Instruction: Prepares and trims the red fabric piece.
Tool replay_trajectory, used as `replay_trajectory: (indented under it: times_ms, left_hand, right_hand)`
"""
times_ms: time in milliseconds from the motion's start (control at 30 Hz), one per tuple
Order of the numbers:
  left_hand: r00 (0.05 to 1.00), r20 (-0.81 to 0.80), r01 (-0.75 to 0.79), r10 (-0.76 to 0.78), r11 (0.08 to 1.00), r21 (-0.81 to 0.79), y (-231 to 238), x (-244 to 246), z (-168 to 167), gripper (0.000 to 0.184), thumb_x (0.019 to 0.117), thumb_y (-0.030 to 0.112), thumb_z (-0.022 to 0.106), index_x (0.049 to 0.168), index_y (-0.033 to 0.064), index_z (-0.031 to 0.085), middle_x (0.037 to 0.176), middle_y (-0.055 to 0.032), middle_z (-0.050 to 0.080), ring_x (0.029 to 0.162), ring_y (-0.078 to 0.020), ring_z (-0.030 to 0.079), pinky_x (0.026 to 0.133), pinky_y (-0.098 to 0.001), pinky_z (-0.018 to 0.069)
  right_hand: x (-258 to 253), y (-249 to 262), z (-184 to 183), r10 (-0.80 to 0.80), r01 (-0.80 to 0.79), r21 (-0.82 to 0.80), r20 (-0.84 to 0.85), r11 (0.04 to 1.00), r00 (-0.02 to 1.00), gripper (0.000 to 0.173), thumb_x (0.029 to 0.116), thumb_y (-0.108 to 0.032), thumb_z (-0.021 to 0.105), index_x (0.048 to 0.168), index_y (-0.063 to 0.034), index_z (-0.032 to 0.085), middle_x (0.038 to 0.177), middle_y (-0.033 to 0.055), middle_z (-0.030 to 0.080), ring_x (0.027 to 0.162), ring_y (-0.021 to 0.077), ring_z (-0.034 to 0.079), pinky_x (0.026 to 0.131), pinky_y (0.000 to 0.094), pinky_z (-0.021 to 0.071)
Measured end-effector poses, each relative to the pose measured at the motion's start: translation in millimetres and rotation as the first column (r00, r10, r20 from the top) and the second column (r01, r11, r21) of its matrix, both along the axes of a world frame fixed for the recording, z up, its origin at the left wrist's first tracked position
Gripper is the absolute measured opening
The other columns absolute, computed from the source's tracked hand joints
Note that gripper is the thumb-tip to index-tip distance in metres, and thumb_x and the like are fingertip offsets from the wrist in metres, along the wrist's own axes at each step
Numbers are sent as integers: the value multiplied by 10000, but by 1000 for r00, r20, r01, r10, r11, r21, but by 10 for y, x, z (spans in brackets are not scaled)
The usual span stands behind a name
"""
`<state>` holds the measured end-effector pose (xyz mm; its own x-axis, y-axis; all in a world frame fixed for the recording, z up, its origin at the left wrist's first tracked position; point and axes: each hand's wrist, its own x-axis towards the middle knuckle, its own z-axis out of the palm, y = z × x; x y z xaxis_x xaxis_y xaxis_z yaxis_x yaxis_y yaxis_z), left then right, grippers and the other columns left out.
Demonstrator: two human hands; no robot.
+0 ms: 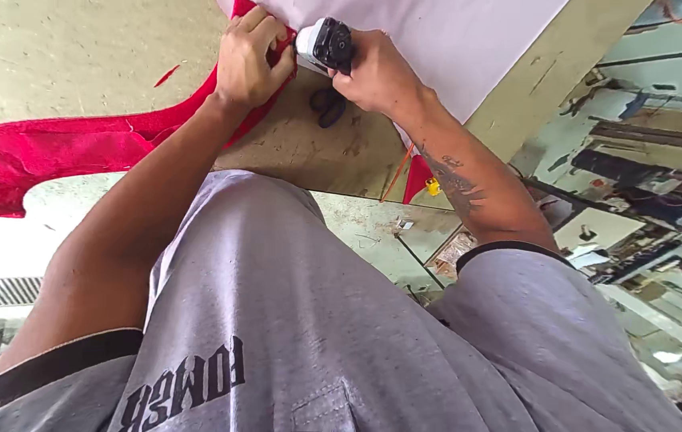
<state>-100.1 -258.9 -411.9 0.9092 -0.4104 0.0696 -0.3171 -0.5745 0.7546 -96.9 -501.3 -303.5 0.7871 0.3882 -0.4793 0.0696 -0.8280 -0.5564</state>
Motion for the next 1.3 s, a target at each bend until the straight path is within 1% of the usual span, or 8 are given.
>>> replay_trajectory:
  times_ms: [133,233,300,367,567,733,1067,1300]
  left_hand:
    - [996,-25,94,-90,953,290,26,-202,116,767,825,823,532,997,89,673,1057,-174,661,1056,-410,612,891,-620,438]
    - [981,72,157,-181,954,257,-6,-134,-54,560,1032,527,470,844,37,666,918,-167,673,982,-411,626,896,-611,432]
    - [971,128,181,-202,970,160,4,-130,-161,474,1067,332,436,756,29,626,850,-153,677,931,-374,644,866,-549,440]
    - [971,143,176,-191,978,111,32,-168,-188,454,1061,279,437,729,21,609,831,-154,683,919,-363,657,849,-522,456]
    - [977,206,48,-54,998,35,63,-190,-237,429,1031,252,488,678,30,587,763,-142,650,888,-353,650,834,-499,466]
    - [966,247,-90,72,994,63,22,-179,-290,411,1009,259,503,656,66,588,730,-96,646,882,-328,634,875,-523,405]
    - [998,59,19,-28,988,155,75,-125,-166,434,1033,276,416,750,30,634,865,-135,717,966,-335,684,920,-543,446]
    - [998,-8,55,-55,986,157,106,-79,-152,449,1024,321,430,742,36,633,883,-134,707,1018,-339,665,968,-546,434]
  right_hand:
    - [-18,19,11,2,-4,-51,-39,999,999,332,915,-212,626,1240,-156,668,1030,31,735,966,143,702,849,410,569]
    - [1,36,28,-14,10,-70,-52,997,999,321,916,-222,628,1225,-146,667,1026,37,734,962,156,705,850,428,572]
    - [-19,42,33,-27,23,-66,-55,998,998,319,923,-231,620,1227,-149,670,1016,28,733,950,142,702,844,411,569]
    - [-68,49,12,-55,54,-29,-49,998,997,269,919,-225,621,1173,-154,676,976,7,723,906,106,690,812,368,566]
    - [-249,47,-44,-81,79,72,23,994,996,235,927,-202,635,1139,-116,686,950,-1,726,858,55,683,784,293,570]
    - [-289,216,-1,-43,43,-24,-3,999,999,275,918,-213,622,1173,-126,675,974,12,728,899,100,692,813,348,570]
    - [-589,374,35,-37,36,26,13,999,999,270,913,-164,632,1171,-94,675,932,26,722,848,104,690,783,325,572]
    - [-839,576,93,-95,92,-71,-37,993,995,301,927,-216,634,1214,-135,671,962,13,730,875,115,698,800,369,577]
